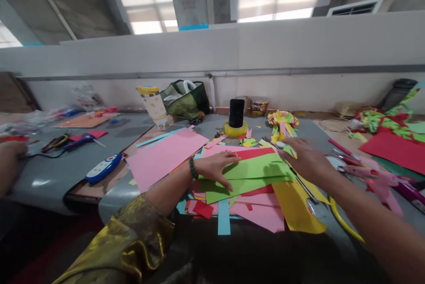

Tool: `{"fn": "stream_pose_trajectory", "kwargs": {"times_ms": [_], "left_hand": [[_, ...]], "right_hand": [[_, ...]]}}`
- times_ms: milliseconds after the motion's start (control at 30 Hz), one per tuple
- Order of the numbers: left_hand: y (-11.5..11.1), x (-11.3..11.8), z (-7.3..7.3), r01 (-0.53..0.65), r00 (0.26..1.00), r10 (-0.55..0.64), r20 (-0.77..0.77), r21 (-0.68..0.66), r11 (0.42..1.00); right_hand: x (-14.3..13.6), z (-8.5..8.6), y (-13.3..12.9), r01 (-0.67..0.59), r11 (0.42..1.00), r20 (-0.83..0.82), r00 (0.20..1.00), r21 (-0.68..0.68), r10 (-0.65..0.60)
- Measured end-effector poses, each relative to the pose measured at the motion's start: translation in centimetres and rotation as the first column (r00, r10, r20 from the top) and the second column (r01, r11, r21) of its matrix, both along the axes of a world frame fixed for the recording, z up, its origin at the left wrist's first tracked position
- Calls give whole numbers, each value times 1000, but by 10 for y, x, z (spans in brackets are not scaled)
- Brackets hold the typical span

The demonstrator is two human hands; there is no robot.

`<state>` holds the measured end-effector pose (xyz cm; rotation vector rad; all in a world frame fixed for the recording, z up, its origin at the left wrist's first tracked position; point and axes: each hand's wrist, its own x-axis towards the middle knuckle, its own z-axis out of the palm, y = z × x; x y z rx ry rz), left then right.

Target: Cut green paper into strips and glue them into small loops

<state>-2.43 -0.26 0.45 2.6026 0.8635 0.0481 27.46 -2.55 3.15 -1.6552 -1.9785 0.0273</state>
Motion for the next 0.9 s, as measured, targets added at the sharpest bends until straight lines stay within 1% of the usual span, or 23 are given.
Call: {"fn": "stream_pose_trajectory", "kwargs": {"times_ms": [67,133,167,200,267,333,400,567,633,667,733,767,800,833,867,900], "left_hand": [[0,-1,0,7,1000,-6,-20,39,999],[1,-2,0,2,1000,-1,-6,82,997],[1,-3,-1,-8,1000,8,6,100,995],[2,-3,-1,-20,1000,19,11,105,994],[3,-4,-1,-34,999,34,6,88,995],[4,-4,1,-43,999,44,-13,56,997],[5,-4,2,-51,998,52,-34,27,998],[4,-2,3,-76,996,74,-53,-36,996],[5,-3,4,-72,997,71,-18,-66,995],[6,-5,4,-67,998,68,13,-79,995],[11,-11,7,-90,987,100,128,-77,993],[15,-15,9,-150,961,159,227,-55,987],[19,-20,11,-257,900,249,358,-25,966],[25,-24,13,-402,785,345,514,-1,916],[30,-29,16,-556,614,417,670,-8,831],[35,-32,18,-683,411,450,793,-59,728]], "right_hand": [[-27,9,-8,-47,997,123,991,-60,54],[-49,19,-14,-33,993,210,976,-116,57],[-58,24,-15,-32,985,252,965,-171,75],[-66,28,-15,-50,967,291,949,-249,124],[-76,32,-12,-125,889,330,898,-440,290],[-84,30,-6,-166,812,326,856,-560,401],[-88,24,2,-175,785,312,849,-595,426],[-88,2,21,-209,760,193,895,-615,402],[-83,-3,25,-243,743,117,911,-623,396],[-81,-5,26,-279,735,53,918,-618,392],[-75,-7,28,-370,726,-98,916,-580,388],[-71,-7,29,-407,728,-166,909,-551,382],[-68,-7,30,-434,736,-233,901,-520,366],[-66,-7,31,-449,750,-305,891,-486,337],[-64,-7,32,-454,769,-375,877,-450,299],[-63,-7,33,-452,791,-443,858,-412,259]]}}
